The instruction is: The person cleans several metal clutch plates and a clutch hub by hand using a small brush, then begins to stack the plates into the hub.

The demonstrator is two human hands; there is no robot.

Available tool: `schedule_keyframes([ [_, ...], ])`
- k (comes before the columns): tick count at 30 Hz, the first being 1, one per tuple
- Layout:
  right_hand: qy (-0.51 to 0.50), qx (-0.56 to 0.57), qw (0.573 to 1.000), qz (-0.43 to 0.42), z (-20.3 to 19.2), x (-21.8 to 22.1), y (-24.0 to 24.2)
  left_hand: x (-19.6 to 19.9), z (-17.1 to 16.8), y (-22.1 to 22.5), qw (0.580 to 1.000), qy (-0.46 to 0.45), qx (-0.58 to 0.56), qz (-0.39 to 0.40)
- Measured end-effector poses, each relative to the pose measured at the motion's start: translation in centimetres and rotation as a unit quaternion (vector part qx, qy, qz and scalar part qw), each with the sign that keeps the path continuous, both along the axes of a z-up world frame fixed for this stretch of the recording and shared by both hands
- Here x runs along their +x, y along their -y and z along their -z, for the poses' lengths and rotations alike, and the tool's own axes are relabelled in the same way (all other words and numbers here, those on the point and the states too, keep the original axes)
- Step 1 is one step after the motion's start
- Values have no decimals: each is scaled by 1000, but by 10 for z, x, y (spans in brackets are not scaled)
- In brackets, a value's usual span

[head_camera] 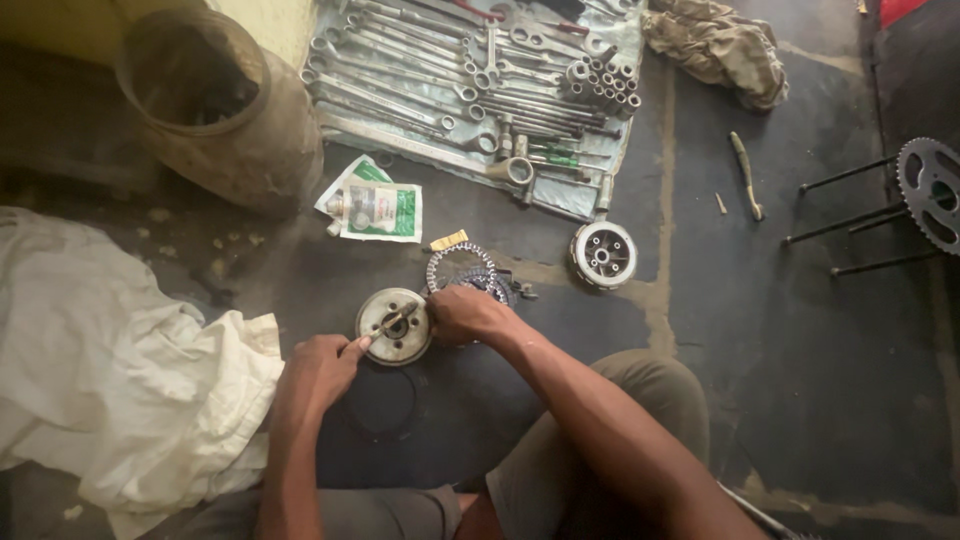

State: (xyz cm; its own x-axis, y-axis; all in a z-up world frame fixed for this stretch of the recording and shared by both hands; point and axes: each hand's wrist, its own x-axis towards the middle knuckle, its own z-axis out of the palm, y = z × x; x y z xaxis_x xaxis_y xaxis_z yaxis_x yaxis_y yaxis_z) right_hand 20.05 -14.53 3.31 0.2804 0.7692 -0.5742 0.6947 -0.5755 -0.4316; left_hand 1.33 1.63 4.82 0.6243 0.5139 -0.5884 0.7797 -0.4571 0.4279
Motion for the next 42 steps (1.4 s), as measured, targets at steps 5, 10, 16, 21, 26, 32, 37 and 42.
schedule_keyframes([
  [5, -3, -17, 1000, 18, -6, -1, -1, 0, 0, 0, 1000, 0, -6, -3],
  [10, 4, 4, 1000, 7, -6, -1, -1, -1, -1, 2, 1000, 11, 11, 12],
  [16, -12, -2, 999, 34, -18, -2, 0, -1, -4, 2, 998, 55, 4, 2],
  [21, -48, -17, 999, 20, -23, 1, -7, -9, 10, -8, 979, 205, 4, -9],
  [26, -18, -49, 999, -3, -29, 1, -12, -9, -5, -10, 961, 265, -24, -69],
  [32, -14, -32, 999, 27, -51, -2, -21, -10, -17, -15, 969, 213, -23, -126],
  [37, -16, -37, 999, 37, -70, -15, -24, -17, -15, -16, 954, 276, 28, -114],
  [42, 13, -8, 1000, -14, -59, -25, -26, -18, -10, -18, 951, 280, 40, -125],
])
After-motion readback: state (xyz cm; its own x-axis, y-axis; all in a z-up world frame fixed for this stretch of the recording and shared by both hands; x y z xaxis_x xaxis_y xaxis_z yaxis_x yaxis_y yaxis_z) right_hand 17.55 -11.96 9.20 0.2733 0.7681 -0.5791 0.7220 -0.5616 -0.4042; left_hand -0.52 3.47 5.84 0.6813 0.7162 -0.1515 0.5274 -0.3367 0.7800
